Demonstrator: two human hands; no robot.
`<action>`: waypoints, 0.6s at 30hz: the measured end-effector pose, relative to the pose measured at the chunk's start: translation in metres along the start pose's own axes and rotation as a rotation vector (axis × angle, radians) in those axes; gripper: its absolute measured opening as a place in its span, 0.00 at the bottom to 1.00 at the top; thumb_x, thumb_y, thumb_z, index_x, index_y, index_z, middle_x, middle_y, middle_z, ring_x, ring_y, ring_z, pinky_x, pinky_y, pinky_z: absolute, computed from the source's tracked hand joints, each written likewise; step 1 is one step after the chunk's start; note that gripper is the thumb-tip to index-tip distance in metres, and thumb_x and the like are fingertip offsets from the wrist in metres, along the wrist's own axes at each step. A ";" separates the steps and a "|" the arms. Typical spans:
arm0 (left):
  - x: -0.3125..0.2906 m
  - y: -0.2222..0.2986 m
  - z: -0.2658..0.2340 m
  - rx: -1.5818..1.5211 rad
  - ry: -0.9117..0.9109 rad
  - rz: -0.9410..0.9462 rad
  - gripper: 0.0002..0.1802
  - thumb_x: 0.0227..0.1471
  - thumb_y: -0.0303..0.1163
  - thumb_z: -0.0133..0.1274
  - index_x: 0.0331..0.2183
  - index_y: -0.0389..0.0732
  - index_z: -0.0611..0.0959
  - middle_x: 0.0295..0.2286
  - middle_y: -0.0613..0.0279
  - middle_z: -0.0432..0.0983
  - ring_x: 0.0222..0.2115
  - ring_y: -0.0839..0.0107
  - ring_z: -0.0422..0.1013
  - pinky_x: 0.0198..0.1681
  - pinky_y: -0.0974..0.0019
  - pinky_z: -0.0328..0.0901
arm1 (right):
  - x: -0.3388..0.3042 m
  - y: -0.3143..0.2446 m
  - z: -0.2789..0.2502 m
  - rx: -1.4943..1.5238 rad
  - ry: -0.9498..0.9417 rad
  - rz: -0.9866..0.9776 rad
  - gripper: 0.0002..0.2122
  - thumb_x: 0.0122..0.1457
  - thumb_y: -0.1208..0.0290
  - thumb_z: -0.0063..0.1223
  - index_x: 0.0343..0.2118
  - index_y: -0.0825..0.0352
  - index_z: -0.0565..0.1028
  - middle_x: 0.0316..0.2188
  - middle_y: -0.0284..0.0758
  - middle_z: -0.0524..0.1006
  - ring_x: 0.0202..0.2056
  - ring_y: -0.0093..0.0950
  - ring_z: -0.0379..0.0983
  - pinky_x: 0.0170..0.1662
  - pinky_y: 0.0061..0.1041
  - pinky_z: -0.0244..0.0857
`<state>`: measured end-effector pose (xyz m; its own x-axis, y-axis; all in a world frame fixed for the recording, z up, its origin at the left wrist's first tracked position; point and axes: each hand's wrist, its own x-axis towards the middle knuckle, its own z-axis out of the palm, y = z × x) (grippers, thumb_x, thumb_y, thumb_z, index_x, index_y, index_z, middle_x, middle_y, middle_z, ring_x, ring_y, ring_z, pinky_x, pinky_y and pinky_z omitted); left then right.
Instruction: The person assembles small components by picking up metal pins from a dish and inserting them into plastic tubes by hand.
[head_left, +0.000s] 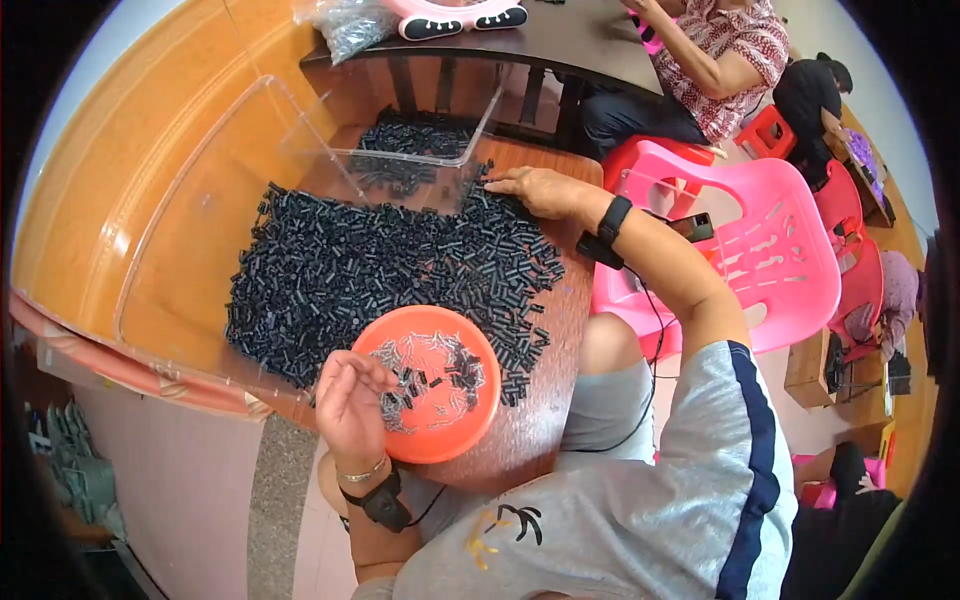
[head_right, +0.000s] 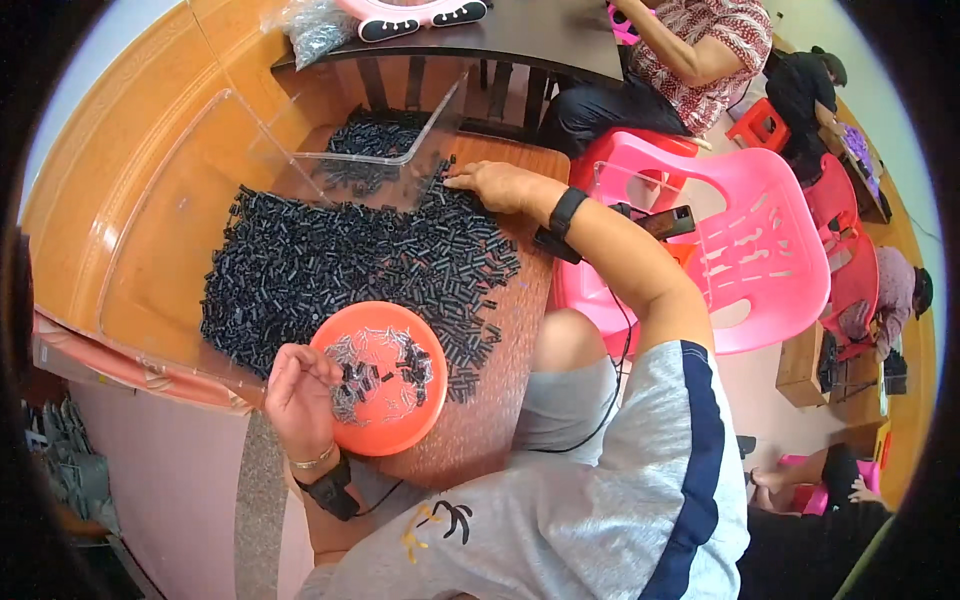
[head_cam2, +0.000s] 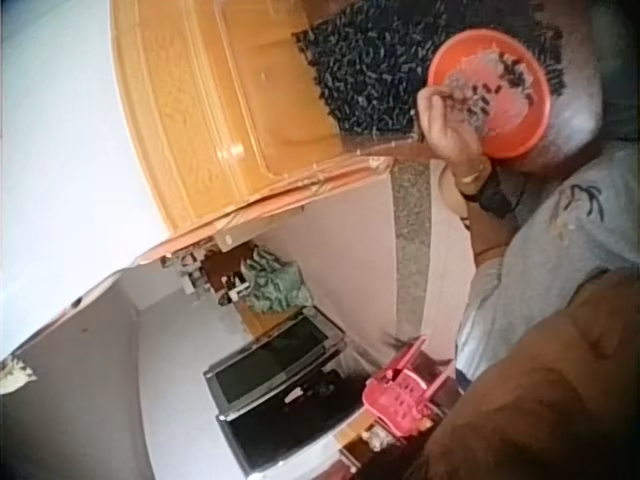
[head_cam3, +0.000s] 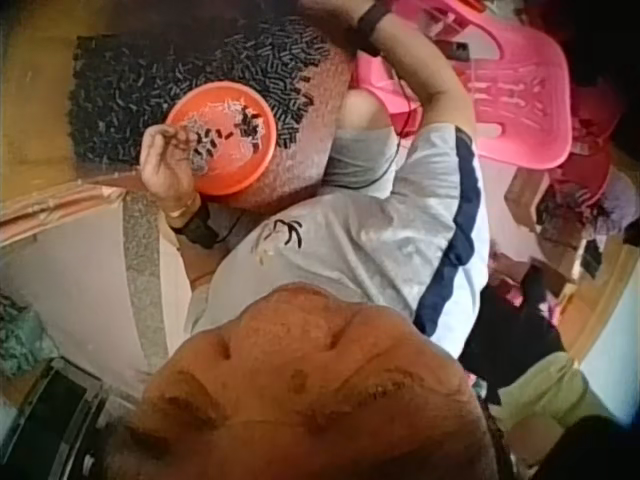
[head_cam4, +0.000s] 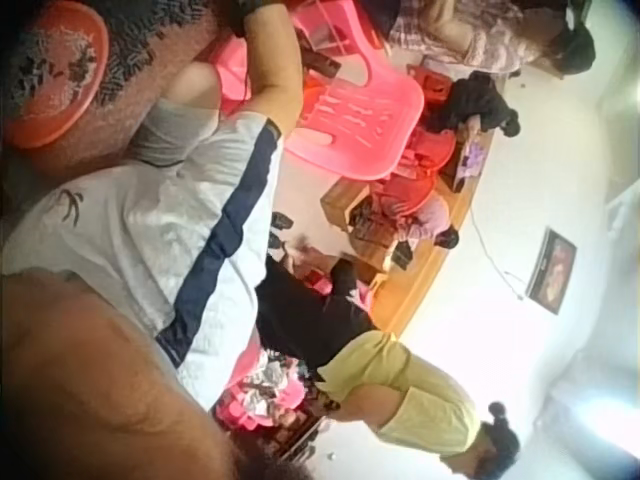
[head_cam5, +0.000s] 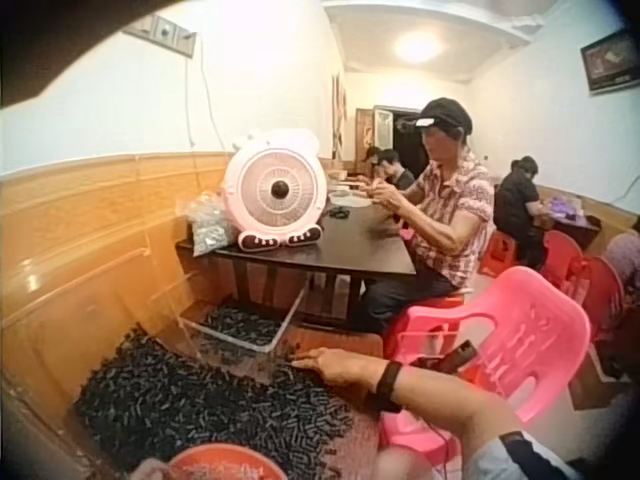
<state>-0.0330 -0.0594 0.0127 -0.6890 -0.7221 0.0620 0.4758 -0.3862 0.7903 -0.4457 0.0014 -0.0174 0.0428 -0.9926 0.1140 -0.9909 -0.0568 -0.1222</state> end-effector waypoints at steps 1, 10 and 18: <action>0.000 0.001 0.001 0.005 -0.003 -0.001 0.10 0.55 0.33 0.41 0.29 0.35 0.70 0.23 0.58 0.66 0.26 0.67 0.64 0.33 0.65 0.61 | 0.001 0.002 0.000 0.001 -0.002 0.000 0.23 0.49 0.81 0.42 0.51 0.63 0.68 0.49 0.44 0.69 0.50 0.41 0.65 0.52 0.33 0.60; 0.002 0.000 -0.004 -0.005 -0.015 -0.009 0.11 0.56 0.33 0.42 0.29 0.34 0.70 0.23 0.57 0.67 0.26 0.66 0.64 0.33 0.65 0.61 | 0.033 0.036 -0.003 -0.022 0.083 0.332 0.21 0.48 0.78 0.44 0.48 0.57 0.72 0.40 0.41 0.73 0.42 0.41 0.69 0.46 0.34 0.64; 0.002 0.002 -0.006 -0.017 -0.028 -0.014 0.11 0.56 0.33 0.41 0.29 0.35 0.70 0.23 0.57 0.67 0.26 0.66 0.65 0.33 0.65 0.61 | 0.031 0.016 -0.002 -0.126 -0.042 0.190 0.22 0.47 0.78 0.45 0.49 0.57 0.72 0.42 0.40 0.72 0.47 0.40 0.66 0.50 0.33 0.62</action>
<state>-0.0303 -0.0654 0.0108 -0.7108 -0.7001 0.0682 0.4752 -0.4063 0.7804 -0.4607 -0.0302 -0.0139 -0.1429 -0.9880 0.0594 -0.9897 0.1423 -0.0136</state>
